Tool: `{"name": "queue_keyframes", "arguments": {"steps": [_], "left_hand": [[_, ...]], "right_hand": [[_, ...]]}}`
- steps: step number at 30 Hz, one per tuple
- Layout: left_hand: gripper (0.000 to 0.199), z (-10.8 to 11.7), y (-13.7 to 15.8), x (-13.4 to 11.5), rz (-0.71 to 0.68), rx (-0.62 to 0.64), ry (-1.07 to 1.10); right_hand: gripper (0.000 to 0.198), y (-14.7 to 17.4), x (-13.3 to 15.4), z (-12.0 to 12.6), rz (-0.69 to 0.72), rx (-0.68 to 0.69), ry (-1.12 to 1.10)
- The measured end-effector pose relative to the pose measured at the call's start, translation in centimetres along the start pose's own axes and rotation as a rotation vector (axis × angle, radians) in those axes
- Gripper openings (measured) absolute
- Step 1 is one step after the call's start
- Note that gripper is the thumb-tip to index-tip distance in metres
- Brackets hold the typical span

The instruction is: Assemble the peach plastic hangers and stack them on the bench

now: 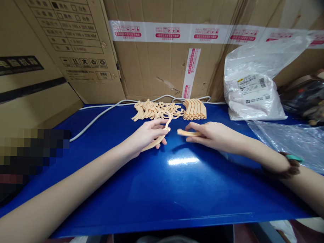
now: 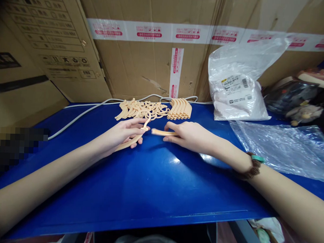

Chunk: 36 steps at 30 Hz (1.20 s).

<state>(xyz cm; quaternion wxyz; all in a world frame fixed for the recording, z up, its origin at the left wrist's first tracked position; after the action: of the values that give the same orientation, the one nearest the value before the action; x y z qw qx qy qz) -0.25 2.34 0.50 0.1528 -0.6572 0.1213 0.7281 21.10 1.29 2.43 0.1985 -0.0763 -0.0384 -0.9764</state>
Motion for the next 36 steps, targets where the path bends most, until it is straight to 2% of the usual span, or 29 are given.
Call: {"name": "queue_keyframes", "arguments": {"steps": [2,7,14,24,30,36], "left_hand": [[0.04,0.0,0.0,-0.1,0.012,-0.002,-0.008],[0.04,-0.3,0.0,-0.3,0.031,-0.098,-0.002],[0.048,-0.4,0.0,-0.3,0.043,-0.089,0.012],[0.036,-1.0,1.0,-1.0,0.126,-0.156,0.064],[0.036,-1.0,0.7,-0.6,0.12,-0.103,0.161],[0.015,-0.9,0.7,-0.3,0.099,-0.051,0.197]], "right_hand": [[0.035,0.1,0.3,0.2,-0.009,0.009,0.012],[0.045,0.4,0.8,0.4,-0.049,0.009,0.017],[0.057,0.1,0.4,0.2,-0.043,-0.057,0.075],[0.038,0.2,0.8,-0.1,0.08,-0.168,0.094],[0.031,-0.1,0.8,-0.7,0.185,-0.098,0.065],[0.036,0.1,1.3,-1.2,0.234,-0.074,0.037]]}}
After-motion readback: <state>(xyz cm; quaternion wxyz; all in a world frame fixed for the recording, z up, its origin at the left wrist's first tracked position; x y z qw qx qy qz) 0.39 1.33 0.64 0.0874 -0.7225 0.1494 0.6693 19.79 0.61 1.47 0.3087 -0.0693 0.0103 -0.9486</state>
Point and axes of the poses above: each hand's wrist, its own y-axis away from the middle knuckle, its own z-axis out of the back of the hand, x = y × z, the point moved 2 cm from there along -y, towards the middle knuckle, and after that the axes turned 11 degrees about -z, right-handed, at the moved point
